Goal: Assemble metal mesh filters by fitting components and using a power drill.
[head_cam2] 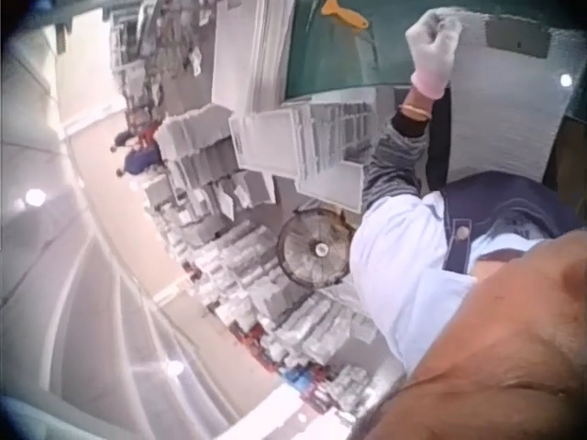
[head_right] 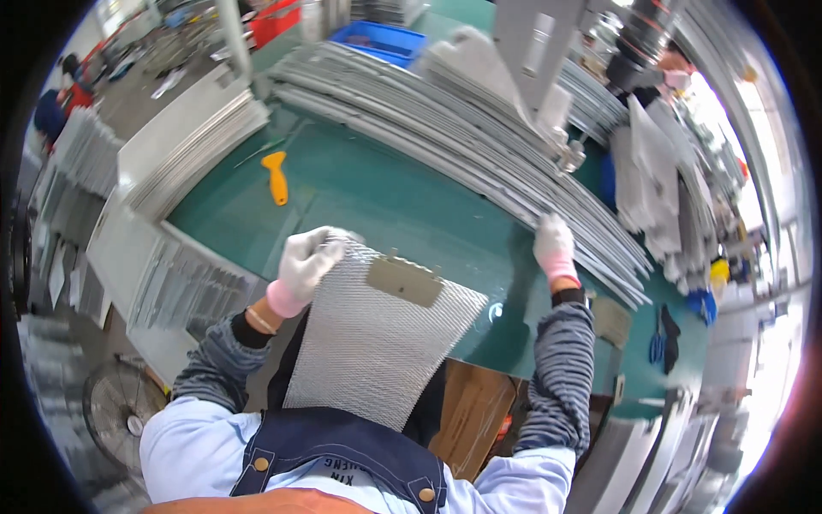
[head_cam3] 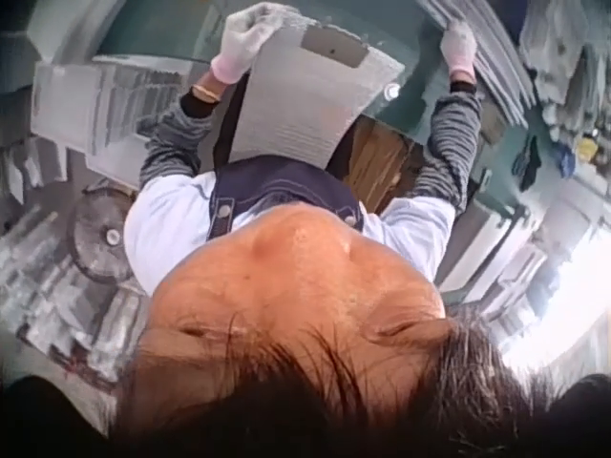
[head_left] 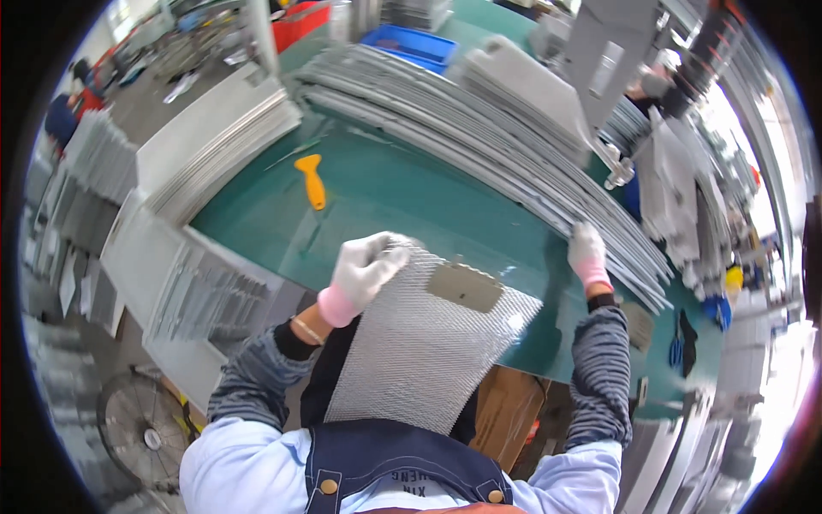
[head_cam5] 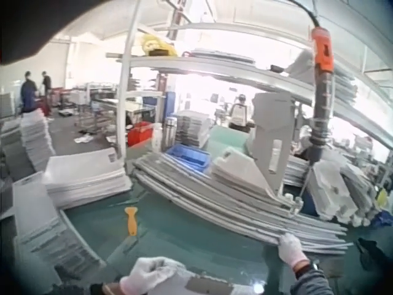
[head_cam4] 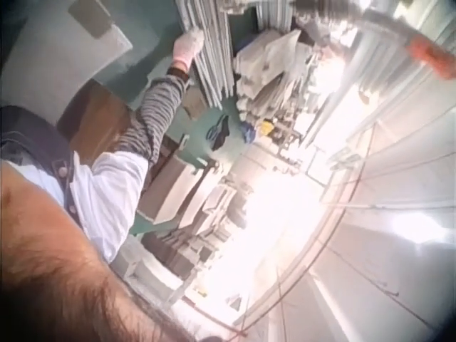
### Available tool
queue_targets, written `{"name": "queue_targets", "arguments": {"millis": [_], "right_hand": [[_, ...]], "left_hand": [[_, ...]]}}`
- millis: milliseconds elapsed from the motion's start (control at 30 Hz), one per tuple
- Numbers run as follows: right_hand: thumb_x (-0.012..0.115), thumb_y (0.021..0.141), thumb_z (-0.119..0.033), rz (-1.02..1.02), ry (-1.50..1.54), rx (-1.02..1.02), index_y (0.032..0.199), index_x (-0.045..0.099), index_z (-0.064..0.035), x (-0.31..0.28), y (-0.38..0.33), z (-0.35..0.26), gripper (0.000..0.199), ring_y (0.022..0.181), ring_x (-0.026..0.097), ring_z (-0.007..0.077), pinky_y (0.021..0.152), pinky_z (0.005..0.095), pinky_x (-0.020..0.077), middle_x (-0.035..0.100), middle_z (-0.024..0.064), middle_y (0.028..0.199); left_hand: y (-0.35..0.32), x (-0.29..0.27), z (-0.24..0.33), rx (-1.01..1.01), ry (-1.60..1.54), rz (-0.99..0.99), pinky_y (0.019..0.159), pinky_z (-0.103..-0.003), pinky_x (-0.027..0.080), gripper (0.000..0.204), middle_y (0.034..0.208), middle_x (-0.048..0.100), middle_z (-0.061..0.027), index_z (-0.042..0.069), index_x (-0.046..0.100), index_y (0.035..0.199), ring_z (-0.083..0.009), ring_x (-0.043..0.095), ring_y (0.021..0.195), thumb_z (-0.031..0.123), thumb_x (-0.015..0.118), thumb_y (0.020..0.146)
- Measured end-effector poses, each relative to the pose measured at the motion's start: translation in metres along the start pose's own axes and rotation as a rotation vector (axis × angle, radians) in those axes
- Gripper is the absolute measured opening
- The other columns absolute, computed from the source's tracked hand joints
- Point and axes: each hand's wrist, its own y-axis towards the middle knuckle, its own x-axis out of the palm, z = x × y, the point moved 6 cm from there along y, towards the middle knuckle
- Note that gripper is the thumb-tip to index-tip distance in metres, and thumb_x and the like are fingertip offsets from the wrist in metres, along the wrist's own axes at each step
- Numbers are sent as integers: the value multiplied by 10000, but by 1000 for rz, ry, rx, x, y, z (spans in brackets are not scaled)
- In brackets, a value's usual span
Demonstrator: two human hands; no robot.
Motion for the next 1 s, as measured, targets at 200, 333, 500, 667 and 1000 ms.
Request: {"name": "queue_targets", "arguments": {"millis": [200,333,500,667,1000], "right_hand": [[593,823,13,408,339,-205,963,600,-73,-139,-20,-7,164,837,598,337,729,389,480,581,134,896],[604,847,-26,384,307,-133,988,617,-70,-211,-67,-33,149,790,611,322,673,380,481,582,120,892],[579,916,-134,277,327,6,1028,628,-73,-185,-68,25,137,816,634,350,717,395,497,627,144,885],[577,912,-154,240,468,6,993,629,-56,-158,-10,29,138,880,641,345,769,386,496,652,165,918],[599,868,-61,159,502,-115,982,598,-82,-105,-15,14,116,934,615,351,795,405,495,610,150,951]], "left_hand": [[0,-4,-3,-26,-106,-163,799,-235,498,334,1000,687,-87,-92,589,1189,-79,618,858,57,614,891],[0,6,4,-26,-190,-207,759,-214,502,298,984,690,-65,-65,618,1177,-73,614,836,17,578,893],[1,31,15,30,-180,-295,791,-233,502,312,983,686,-70,-76,609,1183,-79,613,862,42,582,896],[-2,23,8,-63,-214,-208,812,-259,521,350,1015,688,-108,-91,577,1208,-122,645,886,55,586,890],[-3,19,12,-54,-221,-233,854,-244,503,315,1039,686,-85,-62,612,1189,-107,624,927,86,615,911]]}}
